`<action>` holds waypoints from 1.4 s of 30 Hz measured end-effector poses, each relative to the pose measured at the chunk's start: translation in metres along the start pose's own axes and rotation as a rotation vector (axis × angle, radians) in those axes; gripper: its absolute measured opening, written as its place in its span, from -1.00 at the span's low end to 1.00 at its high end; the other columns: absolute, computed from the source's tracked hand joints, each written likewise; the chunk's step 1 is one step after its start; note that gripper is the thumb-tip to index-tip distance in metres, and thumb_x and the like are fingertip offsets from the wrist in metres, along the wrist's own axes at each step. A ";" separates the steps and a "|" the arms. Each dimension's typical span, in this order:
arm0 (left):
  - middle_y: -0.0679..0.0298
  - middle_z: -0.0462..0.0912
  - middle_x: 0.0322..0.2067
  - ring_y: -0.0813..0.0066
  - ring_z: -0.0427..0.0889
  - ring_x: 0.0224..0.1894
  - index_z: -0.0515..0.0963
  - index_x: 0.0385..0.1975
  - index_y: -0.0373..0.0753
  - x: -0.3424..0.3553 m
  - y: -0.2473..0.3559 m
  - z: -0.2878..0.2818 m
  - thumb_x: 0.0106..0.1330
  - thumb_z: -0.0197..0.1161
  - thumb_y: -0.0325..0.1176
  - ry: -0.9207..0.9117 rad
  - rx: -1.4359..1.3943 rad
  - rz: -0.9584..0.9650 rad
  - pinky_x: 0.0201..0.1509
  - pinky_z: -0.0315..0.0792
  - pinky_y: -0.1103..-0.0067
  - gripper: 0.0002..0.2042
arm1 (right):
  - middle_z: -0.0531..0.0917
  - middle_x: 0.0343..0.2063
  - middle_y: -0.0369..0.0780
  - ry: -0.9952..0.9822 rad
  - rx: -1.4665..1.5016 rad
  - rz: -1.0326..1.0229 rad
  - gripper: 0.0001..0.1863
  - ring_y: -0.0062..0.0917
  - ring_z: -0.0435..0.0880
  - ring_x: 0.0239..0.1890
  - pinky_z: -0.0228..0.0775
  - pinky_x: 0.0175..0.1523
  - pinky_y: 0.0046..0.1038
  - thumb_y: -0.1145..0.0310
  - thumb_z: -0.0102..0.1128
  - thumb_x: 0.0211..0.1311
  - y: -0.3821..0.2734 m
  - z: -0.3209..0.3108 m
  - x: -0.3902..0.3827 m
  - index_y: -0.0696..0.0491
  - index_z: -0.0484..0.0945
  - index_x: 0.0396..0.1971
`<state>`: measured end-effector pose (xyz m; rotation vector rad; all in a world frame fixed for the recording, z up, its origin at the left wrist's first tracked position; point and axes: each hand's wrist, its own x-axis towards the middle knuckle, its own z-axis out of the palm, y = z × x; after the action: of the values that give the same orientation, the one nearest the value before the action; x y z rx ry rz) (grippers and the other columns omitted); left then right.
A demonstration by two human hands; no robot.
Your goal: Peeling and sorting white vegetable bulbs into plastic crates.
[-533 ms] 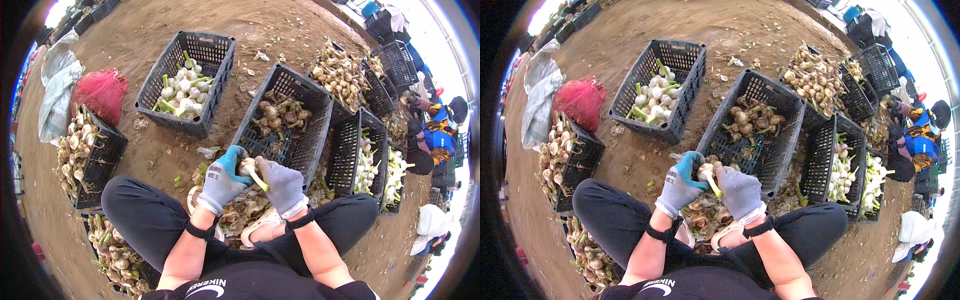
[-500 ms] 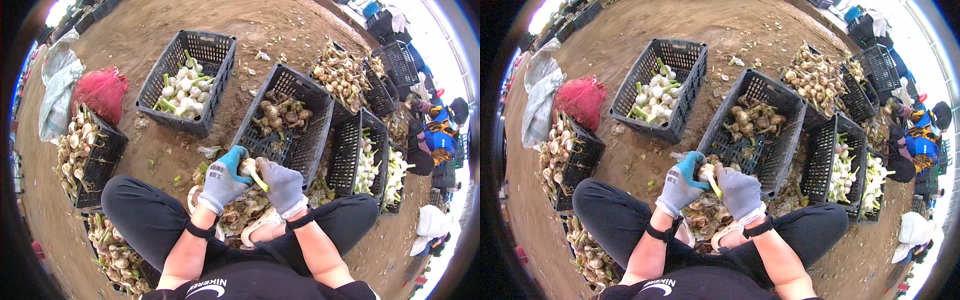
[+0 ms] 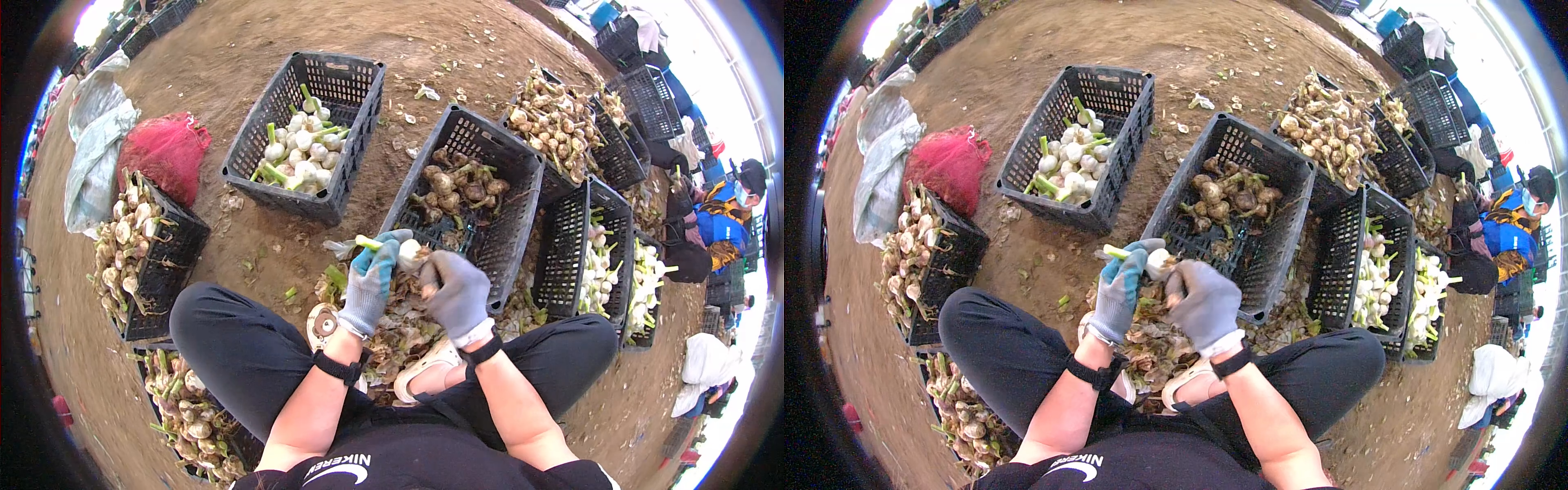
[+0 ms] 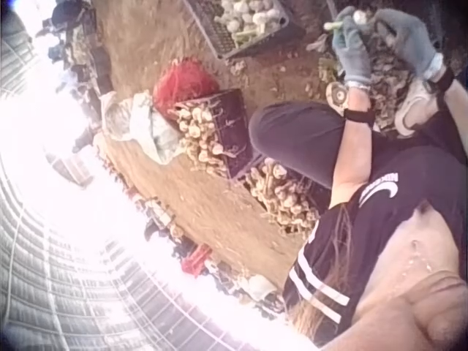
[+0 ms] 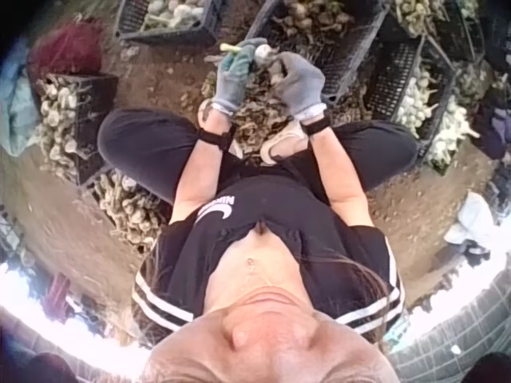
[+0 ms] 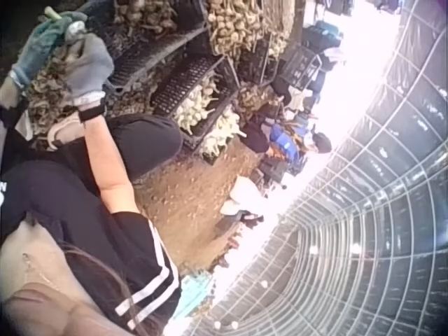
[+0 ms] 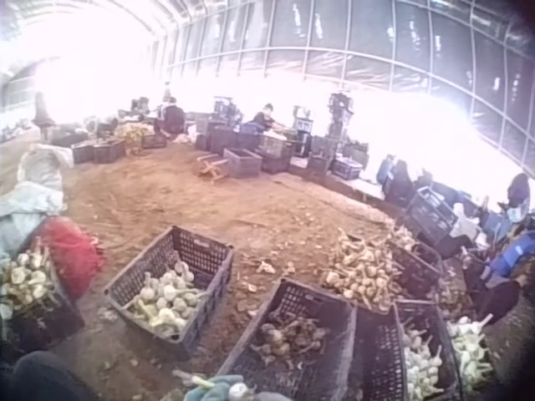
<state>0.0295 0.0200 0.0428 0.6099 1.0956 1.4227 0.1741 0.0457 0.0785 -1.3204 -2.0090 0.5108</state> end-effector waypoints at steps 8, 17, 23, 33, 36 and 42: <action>-0.03 0.67 -0.02 0.10 0.67 0.04 0.51 -0.01 -0.39 0.006 0.011 -0.003 0.57 -0.06 -0.24 0.010 -0.528 0.028 0.15 0.59 0.30 -0.68 | 0.69 -0.37 -0.09 -0.419 -0.144 0.228 -0.83 -0.15 0.70 -0.30 0.52 -0.22 -0.25 0.23 0.31 0.20 0.029 0.018 -0.030 -0.03 0.67 -0.28; 0.05 0.66 0.03 0.37 0.66 -0.04 0.52 0.00 -0.37 0.000 0.001 0.008 0.58 0.00 -0.19 0.034 -0.095 0.103 0.11 0.55 0.44 -0.67 | 0.73 -0.31 -0.12 -0.072 0.506 0.414 -0.66 -0.44 0.71 -0.31 0.52 -0.13 -0.44 0.30 0.47 0.18 0.010 0.018 -0.026 0.17 0.58 -0.16; -0.05 0.68 -0.03 0.27 0.68 0.01 0.51 -0.16 -0.30 -0.004 0.001 0.010 0.57 0.02 -0.19 -0.078 -0.333 0.178 0.15 0.56 0.40 -0.72 | 0.71 -0.38 -0.25 0.047 0.510 0.374 -0.88 -0.68 0.63 -0.30 0.48 -0.17 -0.56 0.52 0.34 0.22 0.032 0.004 -0.008 0.20 0.61 -0.28; 0.01 0.64 0.07 0.23 0.60 0.17 0.55 -0.13 -0.27 -0.001 -0.002 0.010 0.56 0.03 -0.19 -0.050 -0.638 -0.008 0.25 0.51 0.41 -0.73 | 0.63 0.03 0.01 -0.428 0.295 0.257 -0.36 -0.10 0.63 0.07 0.49 0.14 -0.25 0.17 0.37 0.20 0.045 0.014 -0.055 0.00 0.41 0.27; 0.11 0.65 0.04 0.38 0.61 0.08 0.56 -0.10 -0.29 -0.004 -0.009 0.026 0.55 0.06 -0.28 -0.084 -0.046 0.031 0.20 0.48 0.49 -0.78 | 0.63 0.09 -0.16 -0.225 0.911 0.446 -0.47 -0.39 0.64 0.07 0.46 0.15 -0.41 0.33 0.29 0.35 0.051 0.010 -0.041 0.16 0.40 0.25; 0.16 0.36 0.33 0.39 0.37 0.33 0.22 0.41 -0.24 -0.009 -0.013 0.047 0.52 0.12 -0.30 -0.143 0.145 0.052 0.40 0.26 0.50 -0.49 | 0.64 -0.23 -0.30 0.132 1.486 0.695 -0.77 -0.53 0.64 -0.17 0.56 0.00 -0.47 0.37 0.25 0.36 0.104 -0.027 -0.023 0.11 0.56 -0.06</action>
<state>0.0775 0.0223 0.0533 0.8365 1.0818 1.3300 0.2672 0.0661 0.0230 -0.8814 -0.5160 1.6985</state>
